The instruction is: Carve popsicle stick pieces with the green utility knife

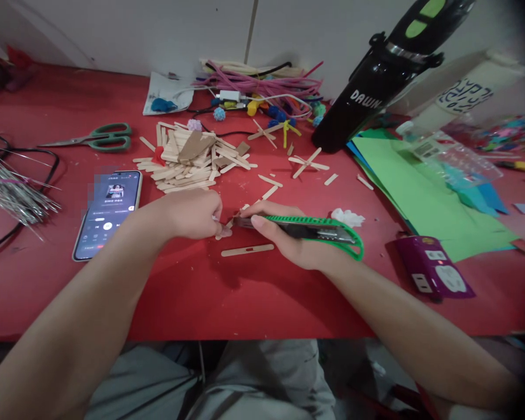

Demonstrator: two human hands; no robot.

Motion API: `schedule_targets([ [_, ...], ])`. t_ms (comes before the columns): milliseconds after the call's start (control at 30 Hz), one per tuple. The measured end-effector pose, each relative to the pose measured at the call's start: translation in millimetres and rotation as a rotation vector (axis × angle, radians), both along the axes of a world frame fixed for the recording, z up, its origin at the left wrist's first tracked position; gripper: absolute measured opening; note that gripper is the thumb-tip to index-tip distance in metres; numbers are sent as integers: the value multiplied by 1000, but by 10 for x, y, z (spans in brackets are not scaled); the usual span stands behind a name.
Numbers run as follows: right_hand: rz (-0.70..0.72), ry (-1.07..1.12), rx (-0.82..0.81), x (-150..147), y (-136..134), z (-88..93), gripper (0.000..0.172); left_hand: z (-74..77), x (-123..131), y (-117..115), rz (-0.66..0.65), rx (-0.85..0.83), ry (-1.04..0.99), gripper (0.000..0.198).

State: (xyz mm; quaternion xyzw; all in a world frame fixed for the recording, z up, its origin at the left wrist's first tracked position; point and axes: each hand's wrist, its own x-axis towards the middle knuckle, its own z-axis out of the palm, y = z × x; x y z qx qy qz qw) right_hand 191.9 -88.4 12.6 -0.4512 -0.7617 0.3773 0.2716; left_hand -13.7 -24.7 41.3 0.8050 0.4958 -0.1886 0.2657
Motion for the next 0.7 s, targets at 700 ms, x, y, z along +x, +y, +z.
schedule_targets([
  [700, -178, -19, 6, -136, -59, 31, 41, 5, 8, -7, -28, 19, 14, 37],
])
